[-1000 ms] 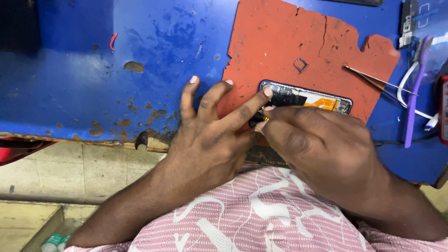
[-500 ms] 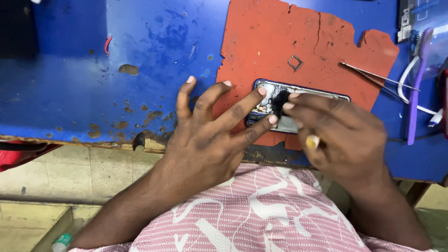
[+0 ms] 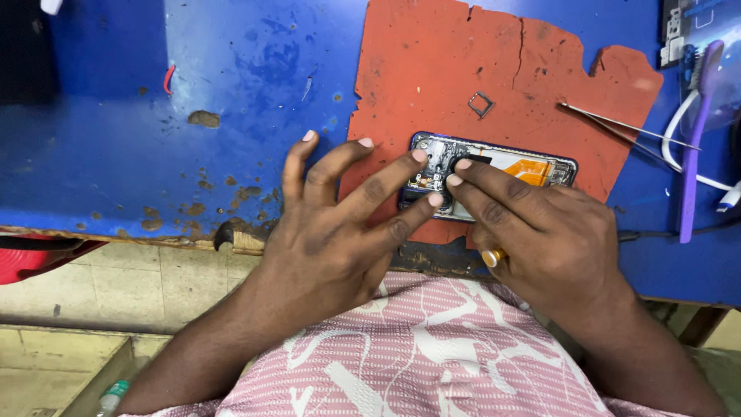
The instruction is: The person uses a screwdriver to remove screws from a disassembled smartphone, then removes the motherboard and places it on the table. The person installs a new battery, connects a charging cable, and reattaches the motherboard, securing it with screws.
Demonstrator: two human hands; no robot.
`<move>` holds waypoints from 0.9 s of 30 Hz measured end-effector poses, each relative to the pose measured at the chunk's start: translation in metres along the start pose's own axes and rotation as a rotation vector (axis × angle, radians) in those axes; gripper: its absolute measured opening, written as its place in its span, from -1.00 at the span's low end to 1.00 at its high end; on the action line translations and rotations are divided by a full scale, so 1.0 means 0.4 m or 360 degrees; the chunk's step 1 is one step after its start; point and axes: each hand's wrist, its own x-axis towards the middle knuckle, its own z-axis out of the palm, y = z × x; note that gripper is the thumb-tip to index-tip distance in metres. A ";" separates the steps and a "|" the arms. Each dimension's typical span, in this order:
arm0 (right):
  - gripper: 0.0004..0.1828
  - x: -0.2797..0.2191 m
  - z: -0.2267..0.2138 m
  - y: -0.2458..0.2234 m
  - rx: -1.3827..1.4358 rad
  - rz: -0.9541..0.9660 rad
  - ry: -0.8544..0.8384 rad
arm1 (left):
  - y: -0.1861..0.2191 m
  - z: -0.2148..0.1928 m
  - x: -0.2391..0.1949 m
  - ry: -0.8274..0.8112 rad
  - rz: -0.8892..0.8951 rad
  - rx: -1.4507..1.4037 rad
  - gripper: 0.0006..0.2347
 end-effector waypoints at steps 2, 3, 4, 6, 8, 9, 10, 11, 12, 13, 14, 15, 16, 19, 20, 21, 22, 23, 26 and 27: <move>-0.53 0.000 -0.001 -0.002 -0.0003 0.0007 0.0000 | -0.001 -0.005 0.000 0.0015 -0.0015 -0.0019 -0.59; -0.56 0.001 -0.001 -0.005 0.0005 0.0019 0.0008 | -0.001 -0.008 0.000 0.0024 -0.0023 -0.0028 -0.61; -0.59 0.001 0.000 -0.008 0.0013 0.0031 0.0016 | -0.001 -0.011 0.001 0.0043 -0.0037 -0.0040 -0.63; -0.61 0.003 0.005 -0.014 0.0018 0.0040 0.0053 | -0.001 -0.017 0.003 0.0080 -0.0066 -0.0066 -0.66; -0.62 0.004 0.010 -0.020 0.0010 0.0037 0.0109 | -0.007 -0.029 0.005 0.0138 -0.0101 -0.0018 -0.66; -0.66 0.005 0.014 -0.023 0.0014 0.0042 0.0137 | -0.010 -0.034 0.007 0.0168 -0.0120 0.0008 -0.66; -0.70 0.007 0.019 -0.025 0.0017 0.0046 0.0166 | -0.011 -0.039 0.010 0.0198 -0.0148 0.0013 -0.67; -0.74 0.010 0.022 -0.027 0.0021 0.0049 0.0194 | -0.012 -0.043 0.012 0.0229 -0.0177 0.0020 -0.68; -0.74 0.012 0.023 -0.029 0.0033 0.0051 0.0197 | -0.013 -0.048 0.016 0.0260 -0.0206 0.0027 -0.68; -0.75 0.015 0.023 -0.030 0.0043 0.0053 0.0200 | -0.013 -0.049 0.022 0.0254 -0.0222 -0.0004 -0.70; -0.75 0.017 0.022 -0.032 0.0054 0.0055 0.0203 | -0.011 -0.044 0.032 0.0248 -0.0239 -0.0036 -0.70; -0.75 0.019 0.021 -0.034 0.0070 0.0066 0.0199 | -0.009 -0.039 0.041 0.0243 -0.0255 -0.0068 -0.71; -0.75 0.021 0.019 -0.035 0.0085 0.0078 0.0195 | -0.007 -0.033 0.051 0.0234 -0.0251 -0.0094 -0.70; -0.76 0.024 0.014 -0.036 0.0098 0.0102 0.0154 | -0.002 -0.021 0.075 0.0201 -0.0242 -0.0136 -0.67; -0.76 0.024 0.013 -0.034 0.0098 0.0108 0.0136 | -0.001 -0.019 0.079 0.0189 -0.0248 -0.0118 -0.67; -0.75 0.024 0.013 -0.032 0.0102 0.0103 0.0137 | 0.000 -0.017 0.083 0.0176 -0.0254 -0.0101 -0.67; -0.75 0.024 0.014 -0.030 0.0107 0.0097 0.0137 | -0.001 -0.017 0.085 0.0173 -0.0252 -0.0107 -0.67; -0.75 0.024 0.015 -0.029 0.0116 0.0086 0.0137 | -0.001 -0.018 0.084 0.0171 -0.0257 -0.0108 -0.67; -0.74 0.027 0.019 -0.028 0.0143 0.0076 0.0159 | -0.004 -0.019 0.080 0.0168 -0.0263 -0.0103 -0.70; -0.74 0.026 0.020 -0.028 0.0142 0.0078 0.0155 | -0.004 -0.019 0.079 0.0167 -0.0259 -0.0101 -0.71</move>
